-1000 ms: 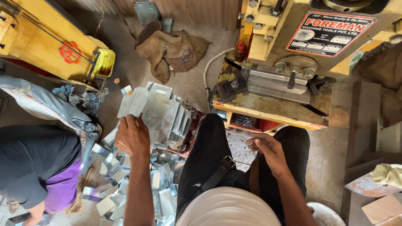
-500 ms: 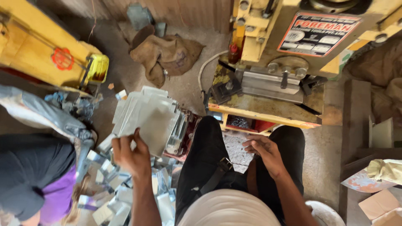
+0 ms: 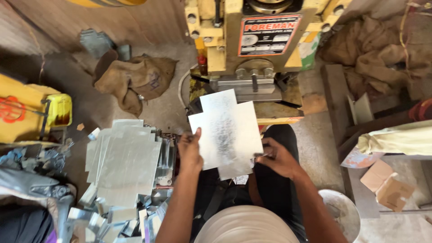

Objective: The person sits in a workshop and repeatedly places rectangular metal sheets into a yellow hydraulic press machine. They align each sheet under the press, activate the machine to flatten or emboss the metal, and then remove the processed sheet to place it on a growing stack to the left.

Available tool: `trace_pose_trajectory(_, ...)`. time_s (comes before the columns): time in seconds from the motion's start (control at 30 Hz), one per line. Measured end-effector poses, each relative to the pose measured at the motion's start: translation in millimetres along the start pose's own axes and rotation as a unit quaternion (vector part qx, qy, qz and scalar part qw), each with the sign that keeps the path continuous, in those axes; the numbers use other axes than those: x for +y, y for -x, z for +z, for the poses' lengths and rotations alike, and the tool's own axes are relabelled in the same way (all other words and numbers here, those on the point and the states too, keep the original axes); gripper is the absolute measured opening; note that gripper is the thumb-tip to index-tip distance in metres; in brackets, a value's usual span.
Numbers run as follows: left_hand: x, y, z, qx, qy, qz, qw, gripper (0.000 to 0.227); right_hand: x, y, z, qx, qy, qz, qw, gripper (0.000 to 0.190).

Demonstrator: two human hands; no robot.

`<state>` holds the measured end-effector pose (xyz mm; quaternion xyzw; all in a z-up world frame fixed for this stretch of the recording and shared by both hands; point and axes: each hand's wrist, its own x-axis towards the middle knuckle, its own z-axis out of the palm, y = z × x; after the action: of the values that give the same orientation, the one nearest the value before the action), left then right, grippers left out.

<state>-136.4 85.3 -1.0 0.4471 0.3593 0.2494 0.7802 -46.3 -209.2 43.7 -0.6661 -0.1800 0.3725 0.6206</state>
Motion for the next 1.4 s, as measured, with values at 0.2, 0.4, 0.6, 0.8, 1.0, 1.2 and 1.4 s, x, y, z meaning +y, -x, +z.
trace_pose_trajectory(0.2, 3, 10, 48, -0.175, -0.044, -0.045, 0.983, 0.014, 15, 6, -32, 0.163, -0.008, -0.003, 0.987, 0.03)
trace_pose_trajectory(0.4, 3, 19, 45, -0.228, -0.43, 0.12, 0.866, 0.024, 27, -8, -42, 0.209, -0.076, 0.004, 0.975, 0.039)
trace_pose_trajectory(0.6, 3, 8, 52, -0.26, -0.251, -0.04, 0.932, 0.029, 0, -14, -40, 0.208, -0.105, 0.0, 0.972, 0.066)
trace_pose_trajectory(0.8, -10, -7, 55, -0.237, -0.119, -0.062, 0.962, 0.026, -5, -35, -37, 0.244, -0.122, -0.034, 0.962, 0.06)
trace_pose_trajectory(1.0, -6, 0, 48, -0.218, -0.051, -0.128, 0.966, 0.03, -2, -34, -36, 0.256, -0.136, -0.031, 0.957, 0.054)
trace_pose_trajectory(1.2, 0, -1, 49, -0.217, -0.012, -0.154, 0.964, 0.04, -2, -36, -37, 0.245, -0.146, -0.047, 0.957, 0.06)
trace_pose_trajectory(1.4, 4, -1, 53, -0.191, -0.006, -0.189, 0.963, 0.051, 0, -37, -41, 0.226, -0.169, -0.053, 0.958, 0.066)
